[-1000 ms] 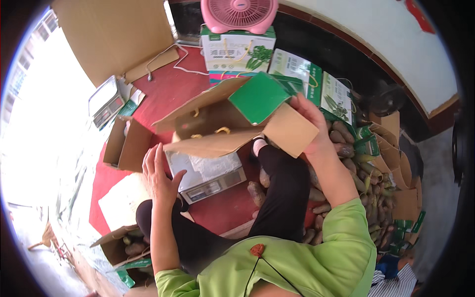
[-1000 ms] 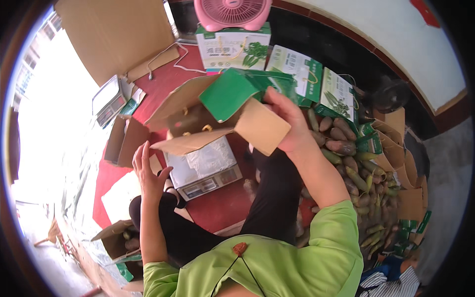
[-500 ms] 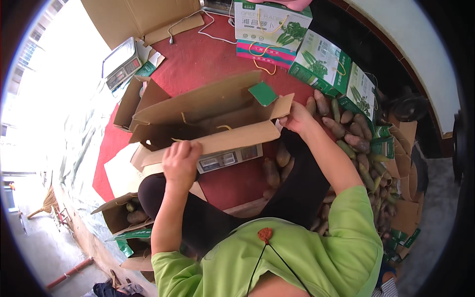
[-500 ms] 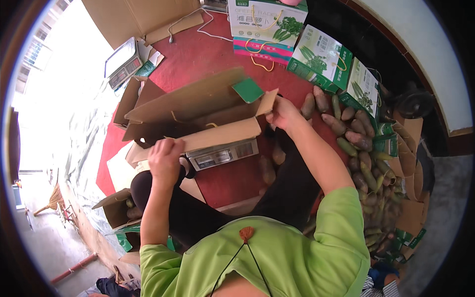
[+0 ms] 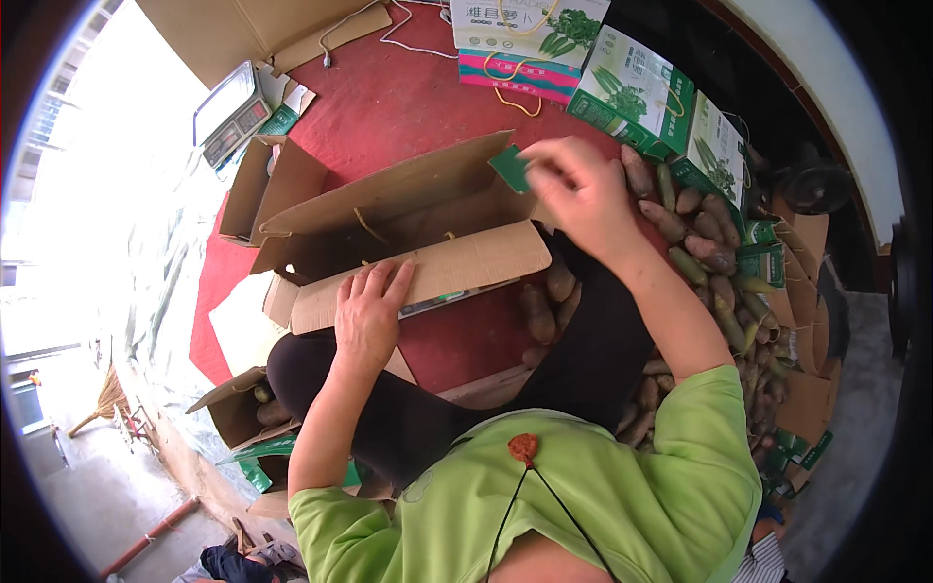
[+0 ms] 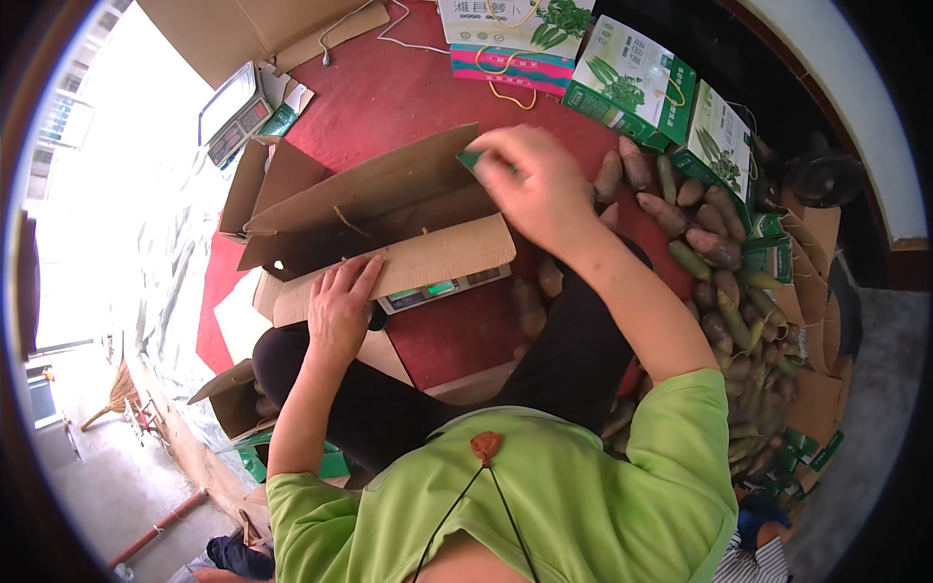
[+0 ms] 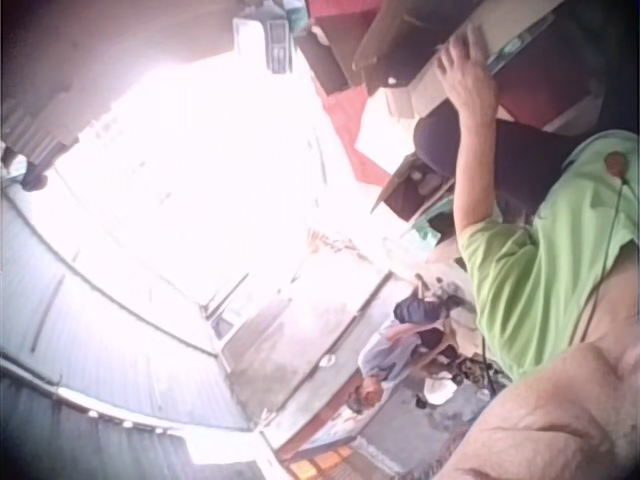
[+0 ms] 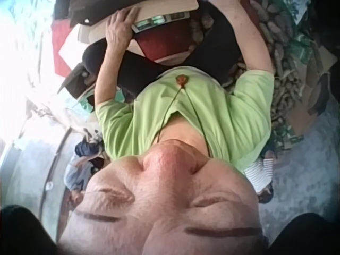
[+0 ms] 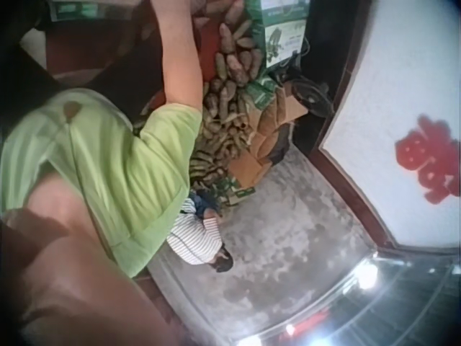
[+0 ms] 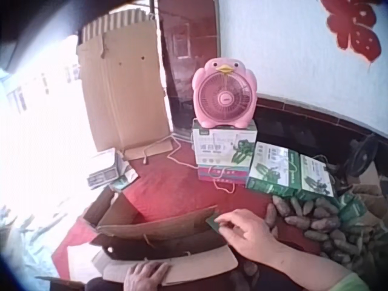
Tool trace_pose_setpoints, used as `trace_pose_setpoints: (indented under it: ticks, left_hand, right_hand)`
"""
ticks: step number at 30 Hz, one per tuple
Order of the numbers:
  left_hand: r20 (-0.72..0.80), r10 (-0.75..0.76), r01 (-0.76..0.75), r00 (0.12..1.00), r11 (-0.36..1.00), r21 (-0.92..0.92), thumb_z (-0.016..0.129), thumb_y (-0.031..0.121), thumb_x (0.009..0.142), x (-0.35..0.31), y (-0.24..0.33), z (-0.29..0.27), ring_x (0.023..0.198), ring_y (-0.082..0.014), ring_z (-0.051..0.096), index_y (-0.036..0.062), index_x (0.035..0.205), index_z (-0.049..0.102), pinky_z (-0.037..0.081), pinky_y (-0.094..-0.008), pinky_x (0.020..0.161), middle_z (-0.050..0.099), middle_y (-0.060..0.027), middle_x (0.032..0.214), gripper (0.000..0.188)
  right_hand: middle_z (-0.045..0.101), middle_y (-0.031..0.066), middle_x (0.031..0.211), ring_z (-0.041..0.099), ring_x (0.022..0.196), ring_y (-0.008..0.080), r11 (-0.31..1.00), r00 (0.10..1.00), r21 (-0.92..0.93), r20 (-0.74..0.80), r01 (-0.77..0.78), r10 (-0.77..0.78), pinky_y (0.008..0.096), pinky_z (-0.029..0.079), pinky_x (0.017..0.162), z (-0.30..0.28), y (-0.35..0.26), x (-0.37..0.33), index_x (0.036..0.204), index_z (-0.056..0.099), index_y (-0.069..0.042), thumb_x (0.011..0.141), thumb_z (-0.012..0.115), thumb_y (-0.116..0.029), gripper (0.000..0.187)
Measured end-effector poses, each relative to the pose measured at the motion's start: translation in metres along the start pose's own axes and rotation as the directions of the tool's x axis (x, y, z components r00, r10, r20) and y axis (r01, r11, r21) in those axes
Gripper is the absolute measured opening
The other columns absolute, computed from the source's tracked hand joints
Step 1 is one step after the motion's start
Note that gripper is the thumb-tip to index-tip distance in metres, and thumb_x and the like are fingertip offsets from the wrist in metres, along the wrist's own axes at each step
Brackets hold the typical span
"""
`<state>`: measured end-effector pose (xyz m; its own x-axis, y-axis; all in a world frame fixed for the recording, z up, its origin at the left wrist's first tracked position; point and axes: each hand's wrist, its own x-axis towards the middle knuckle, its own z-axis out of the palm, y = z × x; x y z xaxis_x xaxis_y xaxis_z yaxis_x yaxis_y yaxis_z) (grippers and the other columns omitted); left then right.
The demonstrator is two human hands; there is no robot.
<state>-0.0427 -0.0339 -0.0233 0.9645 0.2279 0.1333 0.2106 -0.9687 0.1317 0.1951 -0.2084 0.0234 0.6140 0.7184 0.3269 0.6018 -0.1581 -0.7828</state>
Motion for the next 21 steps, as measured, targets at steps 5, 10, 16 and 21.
trace_pose_setpoints:
  ticks: [5, 10, 16, 21]
  left_hand:
    - [0.079, -0.033, 0.035, 0.996, 0.999, -0.023, 0.05, 0.002, 0.077, 0.002, 0.004, -0.003, 0.115, -0.0288, 0.05, 0.0139, 0.125, 0.053, 0.035, -0.0449, 0.098, 0.052, -0.0091, 0.126, 0.049]
    - [0.178, -0.045, 0.058, 0.983, 0.996, -0.07, 0.055, 0.022, 0.084, -0.001, 0.008, -0.014, 0.122, -0.0307, 0.044, 0.0143, 0.129, 0.048, 0.031, -0.0473, 0.102, 0.049, -0.0101, 0.131, 0.046]
    - [0.327, 0.042, 0.086, 0.944, 0.926, -0.368, 0.057, 0.046, 0.084, 0.001, -0.024, -0.015, 0.129, -0.0347, 0.034, 0.0147, 0.134, 0.044, 0.025, -0.0508, 0.106, 0.04, -0.0155, 0.139, 0.06]
    - [0.384, -0.051, 0.134, 0.922, 0.972, -0.194, 0.059, 0.056, 0.078, 0.011, -0.022, -0.009, 0.127, -0.0339, 0.037, 0.0122, 0.136, 0.041, 0.025, -0.0474, 0.106, 0.042, -0.0145, 0.136, 0.074]
  right_hand:
    - [0.059, 0.0158, 0.116, 0.055, 0.109, 0.0268, 0.963, 0.809, 0.1, 0.569, -0.25, 0.151, 0.0357, 0.043, 0.092, 0.048, 0.01, -0.004, 0.115, 0.058, -0.002, 0.088, 0.056, -0.022, 0.033]
    - [0.046, 0.0189, 0.131, 0.044, 0.119, 0.0362, 0.913, 0.994, -0.407, 0.097, 0.003, 0.04, 0.0423, 0.04, 0.097, 0.048, 0.046, -0.001, 0.122, 0.05, -0.003, 0.083, 0.061, -0.029, 0.049]
    - [0.036, 0.0252, 0.137, 0.035, 0.128, 0.0383, 0.909, 0.952, -0.336, 0.092, -0.247, 0.293, 0.0434, 0.033, 0.104, 0.043, 0.068, -0.003, 0.137, 0.032, -0.003, 0.079, 0.067, -0.031, 0.073]
    - [0.028, 0.0306, 0.14, 0.027, 0.132, 0.0417, 0.933, 0.954, -0.255, 0.093, -0.252, 0.284, 0.044, 0.029, 0.107, 0.06, 0.074, -0.005, 0.143, 0.019, -0.004, 0.078, 0.069, -0.034, 0.087]
